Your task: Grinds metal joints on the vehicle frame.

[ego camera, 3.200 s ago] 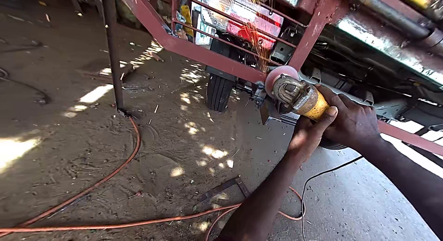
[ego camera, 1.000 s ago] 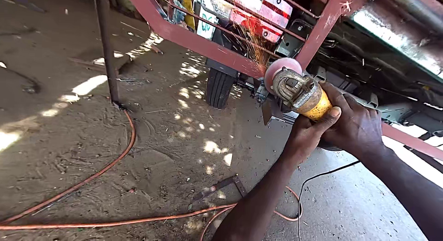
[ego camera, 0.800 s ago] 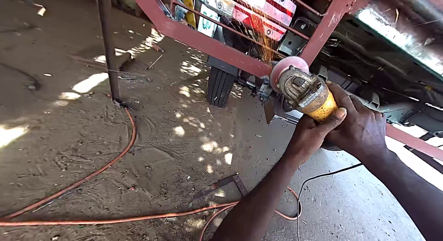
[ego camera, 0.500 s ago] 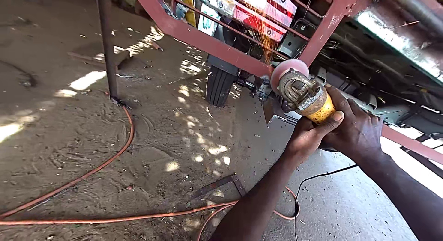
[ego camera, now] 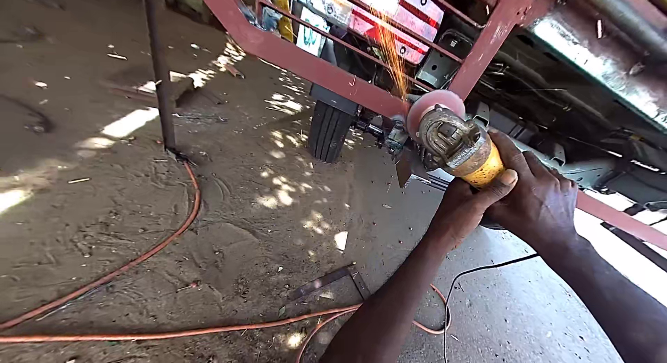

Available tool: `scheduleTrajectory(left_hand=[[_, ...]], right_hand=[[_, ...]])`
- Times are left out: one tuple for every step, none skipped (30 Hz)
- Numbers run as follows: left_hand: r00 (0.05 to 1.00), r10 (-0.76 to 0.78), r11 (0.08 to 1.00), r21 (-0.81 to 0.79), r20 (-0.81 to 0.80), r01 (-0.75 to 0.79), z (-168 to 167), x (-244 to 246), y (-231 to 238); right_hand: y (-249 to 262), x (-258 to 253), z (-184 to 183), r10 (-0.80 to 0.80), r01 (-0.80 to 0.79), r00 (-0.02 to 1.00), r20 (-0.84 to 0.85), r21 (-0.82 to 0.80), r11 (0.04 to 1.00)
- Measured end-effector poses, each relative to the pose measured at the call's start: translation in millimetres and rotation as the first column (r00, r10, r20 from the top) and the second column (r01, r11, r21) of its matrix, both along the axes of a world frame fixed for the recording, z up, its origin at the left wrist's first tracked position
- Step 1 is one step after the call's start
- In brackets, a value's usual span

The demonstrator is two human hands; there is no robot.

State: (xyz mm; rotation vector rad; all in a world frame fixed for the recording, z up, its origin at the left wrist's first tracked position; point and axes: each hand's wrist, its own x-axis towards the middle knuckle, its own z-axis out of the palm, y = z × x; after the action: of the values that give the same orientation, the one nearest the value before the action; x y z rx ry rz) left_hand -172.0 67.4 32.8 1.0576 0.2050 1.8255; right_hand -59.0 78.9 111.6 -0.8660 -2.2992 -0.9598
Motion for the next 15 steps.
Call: scheduleTrajectory(left_hand=[[1.000,-0.004,1.000,-0.002,0.002,0.004,0,0,-1],[1.000,-0.004,1.000,0.000,0.012,0.004,0,-1,-2],[1.000,-0.001,1.000,0.005,0.023,0.001,-2,0,-2],[1.000,0.003,1.000,0.009,0.028,-0.003,-3,0,-2],[0.999,0.006,1.000,0.013,0.033,-0.006,-3,0,-1],[1.000,0.003,1.000,0.017,0.031,-0.004,-3,1,-1],[1.000,-0.002,1.000,0.016,0.030,0.001,-3,1,-2],[1.000,-0.004,1.000,0.013,0.027,0.004,-3,1,-2],[1.000,-0.001,1.000,0.010,0.025,0.001,-3,0,-3],[1.000,0.002,1.000,0.009,0.026,-0.003,-4,0,-3],[1.000,0.003,1.000,0.010,0.030,-0.003,-5,0,-3],[0.999,0.003,1.000,0.015,0.035,-0.004,-6,1,-3],[0.999,0.003,1.000,0.020,0.037,-0.004,-6,0,-2],[0.999,-0.001,0.999,0.032,0.034,0.000,-5,-1,-4],[1.000,-0.003,0.998,0.057,0.028,0.001,-3,-2,-5]], right_hand=[[0,-1,0,-0.011,0.011,1.000,-0.002,0.001,1.000],[0,-2,0,-0.010,0.010,1.000,0.006,0.011,1.000],[-1,-3,-1,-0.005,0.004,1.000,0.010,0.032,0.999],[-2,-4,0,0.001,-0.001,1.000,0.017,0.043,0.999],[-2,-4,0,0.002,-0.003,1.000,0.022,0.041,0.999],[-3,-3,1,-0.003,0.002,1.000,0.024,0.029,1.000],[-4,-2,0,-0.008,0.007,1.000,0.020,0.017,1.000],[-4,-1,-1,-0.016,0.016,1.000,0.016,0.001,1.000],[-4,-1,-1,-0.026,0.026,1.000,0.017,-0.004,1.000],[-4,-2,-1,-0.032,0.032,0.999,0.023,-0.003,0.999],[-5,-3,-1,-0.037,0.037,0.999,0.028,0.006,0.999],[-6,-4,-2,-0.042,0.041,0.999,0.028,0.020,0.999],[-8,-4,-1,-0.049,0.049,0.998,0.031,0.020,0.999],[-11,-4,0,-0.056,0.055,0.998,0.027,0.012,0.998],[-15,-2,0,-0.050,0.050,0.999,0.011,-0.001,0.999]])
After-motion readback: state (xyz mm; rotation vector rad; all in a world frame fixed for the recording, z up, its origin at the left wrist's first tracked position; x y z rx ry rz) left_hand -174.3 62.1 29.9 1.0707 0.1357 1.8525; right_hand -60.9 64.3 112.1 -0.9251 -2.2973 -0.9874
